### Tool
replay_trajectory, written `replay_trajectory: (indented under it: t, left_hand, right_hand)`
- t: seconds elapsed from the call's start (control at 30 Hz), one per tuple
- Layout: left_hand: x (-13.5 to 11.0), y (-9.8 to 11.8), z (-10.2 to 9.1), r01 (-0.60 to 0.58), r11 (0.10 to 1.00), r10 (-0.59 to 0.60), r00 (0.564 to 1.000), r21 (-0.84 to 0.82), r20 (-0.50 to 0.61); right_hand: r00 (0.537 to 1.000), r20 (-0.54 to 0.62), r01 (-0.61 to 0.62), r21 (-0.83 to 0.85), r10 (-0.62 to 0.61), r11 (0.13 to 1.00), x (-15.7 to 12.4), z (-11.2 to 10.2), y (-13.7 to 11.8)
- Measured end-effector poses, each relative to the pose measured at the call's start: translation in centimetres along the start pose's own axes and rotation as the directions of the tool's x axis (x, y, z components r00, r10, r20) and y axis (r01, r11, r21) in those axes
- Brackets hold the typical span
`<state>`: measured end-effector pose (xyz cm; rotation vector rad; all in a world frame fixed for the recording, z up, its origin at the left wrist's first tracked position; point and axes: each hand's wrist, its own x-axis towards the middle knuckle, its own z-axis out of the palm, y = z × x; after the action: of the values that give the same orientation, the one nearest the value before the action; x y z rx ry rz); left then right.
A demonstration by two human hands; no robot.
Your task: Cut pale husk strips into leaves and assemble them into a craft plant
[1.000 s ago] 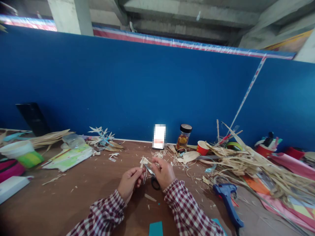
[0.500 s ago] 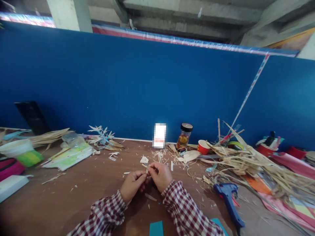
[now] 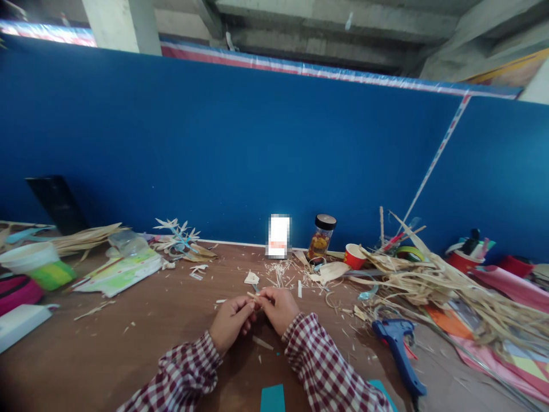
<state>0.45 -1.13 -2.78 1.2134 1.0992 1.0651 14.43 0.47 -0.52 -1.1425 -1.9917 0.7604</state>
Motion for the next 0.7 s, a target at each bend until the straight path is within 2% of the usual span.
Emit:
replay_trajectory:
  t: [0.13, 0.23, 0.3, 0.37, 0.43, 0.5, 0.57, 0.63, 0.7]
  left_hand:
    - [0.1, -0.1, -0.3, -0.010, 0.998, 0.009, 1.000, 0.054, 0.018]
    - [-0.7, 0.7, 0.1, -0.046, 0.991, 0.040, 0.998, 0.129, 0.045]
    - [-1.6, 2.0, 0.5, -0.194, 0.954, 0.177, 0.980, 0.227, 0.096]
    - [-2.4, 3.4, 0.7, -0.400, 0.850, 0.373, 0.916, 0.341, 0.144]
    - [-2.5, 4.4, 0.1, -0.457, 0.780, 0.454, 0.883, 0.427, 0.116]
    - [-1.9, 4.8, -1.7, -0.420, 0.739, 0.486, 0.874, 0.527, 0.015]
    - [-0.8, 4.6, -4.7, -0.306, 0.643, 0.503, 0.860, 0.702, -0.086]
    - [0.4, 4.3, -8.3, -0.118, 0.486, 0.481, 0.863, 0.866, -0.153]
    - [1.5, 4.0, -11.7, 0.032, 0.309, 0.431, 0.886, 0.951, -0.170]
  right_hand:
    - [0.999, -0.048, -0.010, -0.099, 0.005, 0.995, 0.1, -0.3, 0.3]
    - [0.988, -0.151, -0.023, -0.340, -0.030, 0.940, 0.1, -0.5, 1.0]
    - [0.964, -0.260, -0.085, -0.507, -0.058, 0.858, 0.1, -0.8, 1.8]
    - [0.939, -0.335, -0.145, -0.582, -0.074, 0.800, 0.1, -1.2, 2.6]
    - [0.929, -0.358, -0.152, -0.600, -0.094, 0.786, 0.1, -1.6, 3.3]
    - [0.917, -0.374, -0.140, -0.630, -0.140, 0.764, 0.1, -1.8, 3.9]
    - [0.903, -0.390, -0.129, -0.649, -0.183, 0.749, 0.2, -1.9, 4.2]
    - [0.891, -0.406, -0.121, -0.645, -0.204, 0.755, 0.2, -1.7, 4.4]
    - [0.881, -0.417, -0.109, -0.635, -0.221, 0.765, 0.2, -1.6, 4.5]
